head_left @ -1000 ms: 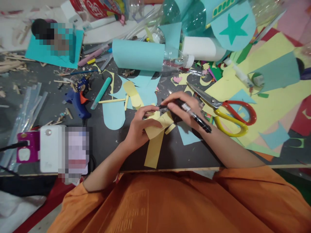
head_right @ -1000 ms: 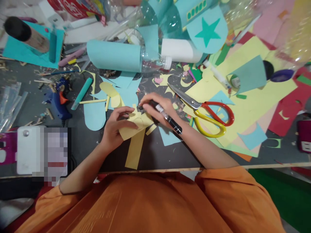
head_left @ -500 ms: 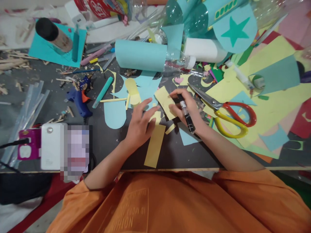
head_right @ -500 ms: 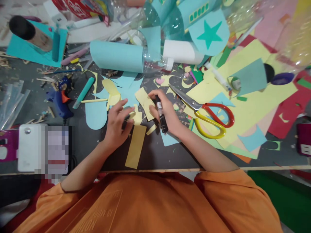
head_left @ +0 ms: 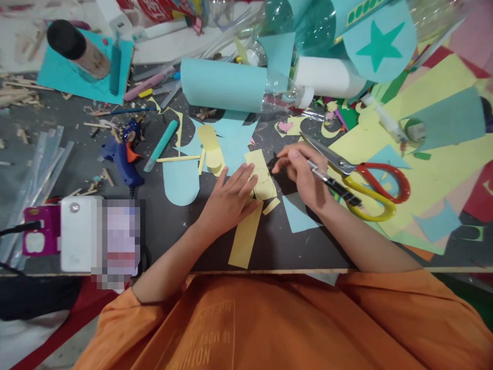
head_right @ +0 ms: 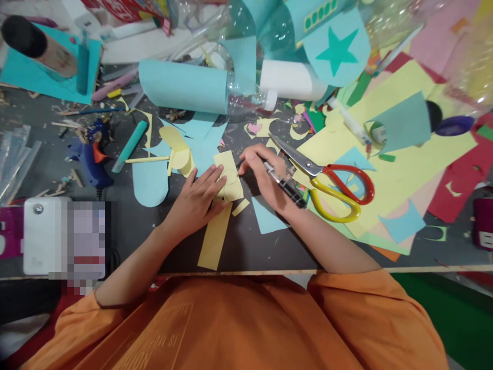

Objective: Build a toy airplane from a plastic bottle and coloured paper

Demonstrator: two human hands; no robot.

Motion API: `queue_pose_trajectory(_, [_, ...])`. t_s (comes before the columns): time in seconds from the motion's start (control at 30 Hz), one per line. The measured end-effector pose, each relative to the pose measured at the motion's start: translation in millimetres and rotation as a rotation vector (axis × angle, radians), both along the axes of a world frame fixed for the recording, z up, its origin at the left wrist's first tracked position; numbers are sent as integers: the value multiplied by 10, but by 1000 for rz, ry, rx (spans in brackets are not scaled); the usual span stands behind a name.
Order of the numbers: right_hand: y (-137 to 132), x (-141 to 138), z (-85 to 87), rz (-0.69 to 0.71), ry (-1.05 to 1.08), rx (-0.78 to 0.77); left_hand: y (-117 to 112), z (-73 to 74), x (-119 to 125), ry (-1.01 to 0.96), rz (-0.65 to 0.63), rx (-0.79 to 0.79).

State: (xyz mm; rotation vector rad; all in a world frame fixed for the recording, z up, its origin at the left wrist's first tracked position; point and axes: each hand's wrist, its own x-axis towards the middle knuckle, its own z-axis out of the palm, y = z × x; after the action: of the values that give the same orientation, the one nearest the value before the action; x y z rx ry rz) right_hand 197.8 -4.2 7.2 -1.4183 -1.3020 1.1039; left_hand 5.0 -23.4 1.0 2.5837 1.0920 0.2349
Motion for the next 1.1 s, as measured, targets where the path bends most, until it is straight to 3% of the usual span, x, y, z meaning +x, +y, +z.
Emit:
queue_pose_trajectory(0.2, [98, 19, -46, -21, 240, -57, 20, 0, 14, 5, -26, -7])
queue_pose_trajectory(0.5, [228, -1, 14, 146, 58, -87, 30, 22, 64, 42, 30, 24])
queue_pose_trajectory(0.77, [250, -52, -25, 107, -165, 1, 23, -30, 64, 43, 35, 44])
queue_pose_trajectory(1.1, [249, -55, -31, 122, -170, -1, 23, -37, 67, 52, 34, 55])
